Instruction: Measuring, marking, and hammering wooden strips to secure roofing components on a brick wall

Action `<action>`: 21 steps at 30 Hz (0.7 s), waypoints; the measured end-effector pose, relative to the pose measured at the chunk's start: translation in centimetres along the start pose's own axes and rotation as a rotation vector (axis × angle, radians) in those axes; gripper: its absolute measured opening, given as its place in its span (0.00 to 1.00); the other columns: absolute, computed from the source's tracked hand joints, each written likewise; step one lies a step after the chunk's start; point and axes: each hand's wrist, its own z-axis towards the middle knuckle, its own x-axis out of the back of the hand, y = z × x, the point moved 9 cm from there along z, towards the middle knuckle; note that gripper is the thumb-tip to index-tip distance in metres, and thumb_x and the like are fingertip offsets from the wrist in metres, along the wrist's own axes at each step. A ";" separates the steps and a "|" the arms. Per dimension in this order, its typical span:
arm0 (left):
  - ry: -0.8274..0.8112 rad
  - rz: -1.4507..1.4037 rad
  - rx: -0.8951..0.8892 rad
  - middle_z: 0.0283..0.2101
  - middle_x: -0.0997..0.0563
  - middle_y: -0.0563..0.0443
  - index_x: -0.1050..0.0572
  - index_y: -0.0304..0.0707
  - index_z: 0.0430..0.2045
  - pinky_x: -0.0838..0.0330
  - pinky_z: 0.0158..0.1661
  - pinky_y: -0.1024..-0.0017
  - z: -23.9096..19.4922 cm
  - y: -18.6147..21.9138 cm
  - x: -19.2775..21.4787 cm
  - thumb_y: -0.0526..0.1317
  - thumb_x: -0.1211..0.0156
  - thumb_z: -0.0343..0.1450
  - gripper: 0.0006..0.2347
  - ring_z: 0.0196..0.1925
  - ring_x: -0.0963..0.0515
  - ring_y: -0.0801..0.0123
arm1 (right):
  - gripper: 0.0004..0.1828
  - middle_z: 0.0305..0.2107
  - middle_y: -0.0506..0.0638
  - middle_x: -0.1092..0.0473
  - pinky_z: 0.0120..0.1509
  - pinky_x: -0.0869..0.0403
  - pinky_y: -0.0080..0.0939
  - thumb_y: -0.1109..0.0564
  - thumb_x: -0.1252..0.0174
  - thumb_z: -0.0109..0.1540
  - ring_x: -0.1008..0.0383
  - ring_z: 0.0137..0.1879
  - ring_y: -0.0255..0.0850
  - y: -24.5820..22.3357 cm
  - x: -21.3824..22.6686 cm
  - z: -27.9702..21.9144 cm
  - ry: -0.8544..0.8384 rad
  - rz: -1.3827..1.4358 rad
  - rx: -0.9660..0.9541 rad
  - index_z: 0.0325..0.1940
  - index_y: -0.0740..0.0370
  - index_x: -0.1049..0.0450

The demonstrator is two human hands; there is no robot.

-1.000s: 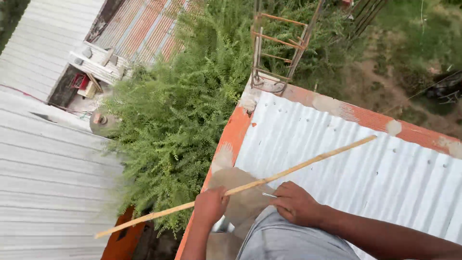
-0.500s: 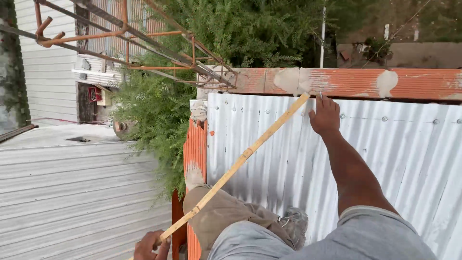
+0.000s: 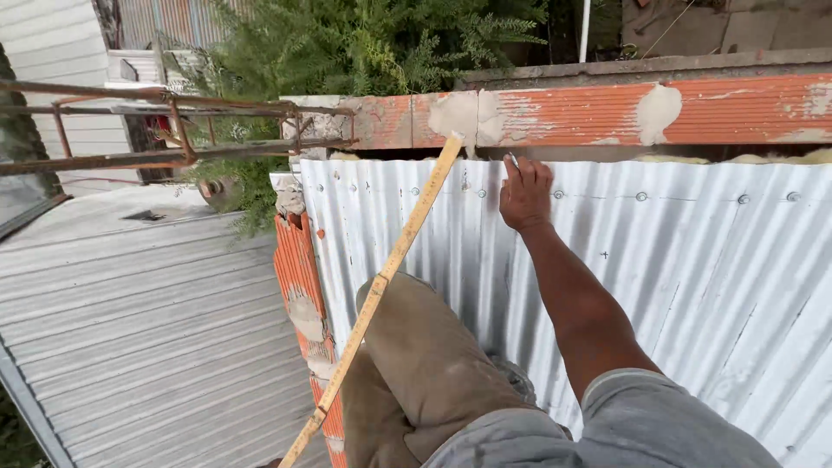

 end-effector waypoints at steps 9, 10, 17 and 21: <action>-0.033 -0.218 0.007 0.18 0.28 0.54 0.17 0.40 0.41 0.32 0.21 0.76 17.3 16.1 -9.2 0.44 0.34 0.67 0.12 0.15 0.32 0.75 | 0.25 0.51 0.53 0.35 0.66 0.37 0.57 0.53 0.50 0.64 0.37 0.60 0.54 0.8 -0.6 2.4 0.095 0.056 -0.003 0.66 0.55 0.27; -0.083 -0.211 0.034 0.21 0.27 0.47 0.18 0.33 0.43 0.34 0.24 0.68 20.3 19.6 -10.4 0.42 0.40 0.75 0.11 0.19 0.32 0.70 | 0.25 0.50 0.53 0.35 0.66 0.36 0.56 0.53 0.50 0.64 0.37 0.60 0.54 0.4 -0.4 1.8 0.091 0.073 -0.002 0.65 0.55 0.27; -0.387 -0.315 -0.306 0.35 0.23 0.36 0.26 0.27 0.50 0.28 0.30 0.55 35.9 44.9 -28.6 0.43 0.52 0.80 0.15 0.29 0.22 0.49 | 0.25 0.52 0.52 0.34 0.68 0.36 0.56 0.52 0.51 0.63 0.37 0.60 0.52 0.5 -0.1 1.7 0.015 0.051 -0.059 0.65 0.53 0.26; -0.488 -0.314 -0.481 0.39 0.23 0.41 0.27 0.30 0.54 0.22 0.32 0.43 36.6 57.0 -34.6 0.44 0.48 0.77 0.16 0.37 0.19 0.41 | 0.21 0.53 0.55 0.35 0.67 0.36 0.58 0.51 0.50 0.65 0.37 0.59 0.54 0.3 1.2 2.7 -0.051 0.052 -0.054 0.60 0.58 0.26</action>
